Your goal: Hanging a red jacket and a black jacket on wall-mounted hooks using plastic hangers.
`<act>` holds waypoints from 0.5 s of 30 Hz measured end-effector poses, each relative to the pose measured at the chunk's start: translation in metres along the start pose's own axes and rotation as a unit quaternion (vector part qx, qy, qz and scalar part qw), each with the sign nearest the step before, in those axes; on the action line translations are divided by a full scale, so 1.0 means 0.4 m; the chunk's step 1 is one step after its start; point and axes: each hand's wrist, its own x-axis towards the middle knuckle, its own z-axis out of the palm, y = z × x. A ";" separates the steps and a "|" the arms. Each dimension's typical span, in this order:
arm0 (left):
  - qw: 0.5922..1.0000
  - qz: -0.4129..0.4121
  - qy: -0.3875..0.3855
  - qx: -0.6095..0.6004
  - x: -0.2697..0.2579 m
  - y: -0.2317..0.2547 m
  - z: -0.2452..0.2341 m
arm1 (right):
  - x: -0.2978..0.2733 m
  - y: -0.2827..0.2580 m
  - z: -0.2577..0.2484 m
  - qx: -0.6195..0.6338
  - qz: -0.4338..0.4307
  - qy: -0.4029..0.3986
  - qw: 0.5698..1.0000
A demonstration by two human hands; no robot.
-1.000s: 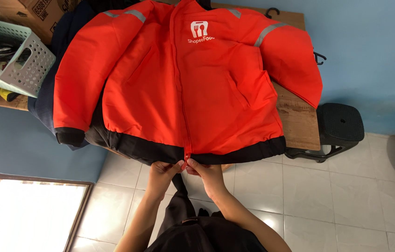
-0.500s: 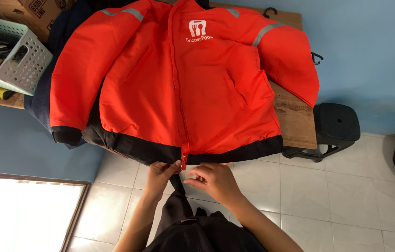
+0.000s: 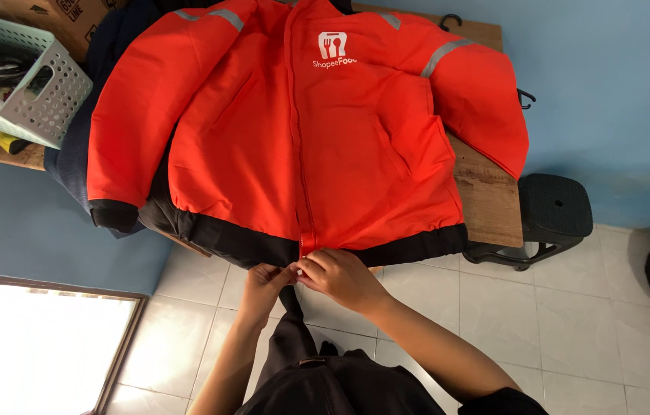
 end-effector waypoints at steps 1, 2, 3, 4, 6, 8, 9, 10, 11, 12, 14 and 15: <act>1.000 0.000 0.001 -0.001 -0.004 0.007 0.000 | -0.004 0.006 0.005 0.000 -0.001 -0.001 1.000; 1.000 -0.008 0.006 0.016 -0.007 0.013 0.000 | -0.008 0.013 0.010 0.032 0.020 -0.010 0.999; 0.999 -0.016 0.011 0.033 -0.011 0.021 0.000 | -0.011 0.019 0.015 0.063 0.042 -0.019 0.997; 0.999 -0.016 0.012 0.033 -0.014 0.027 0.002 | 0.000 0.026 0.006 0.064 0.041 -0.020 0.997; 1.000 0.003 -0.007 0.013 -0.020 0.040 0.005 | 0.021 0.038 -0.013 0.213 0.126 -0.063 0.967; 0.998 -0.007 0.001 0.056 -0.017 0.022 -0.007 | 0.049 0.055 -0.015 0.220 0.144 -0.108 0.959; 0.995 -0.018 0.009 0.099 -0.016 0.012 -0.011 | 0.061 0.063 -0.016 0.227 0.162 -0.152 0.948; 0.995 -0.018 0.009 0.099 -0.015 0.005 -0.016 | 0.074 0.081 -0.006 0.227 0.162 -0.152 0.948; 0.993 -0.017 0.016 0.116 -0.013 -0.001 -0.022 | 0.088 0.099 0.005 0.185 0.132 -0.155 0.962; 0.991 -0.016 0.023 0.132 -0.012 -0.007 -0.029 | 0.102 0.116 0.016 0.143 0.100 -0.156 0.972; 0.994 -0.023 0.017 0.109 -0.014 -0.021 -0.036 | 0.134 0.132 -0.001 0.137 0.135 -0.128 0.973; 0.996 -0.028 0.011 0.087 -0.011 -0.024 -0.042 | 0.155 0.142 -0.009 0.131 0.169 -0.098 0.972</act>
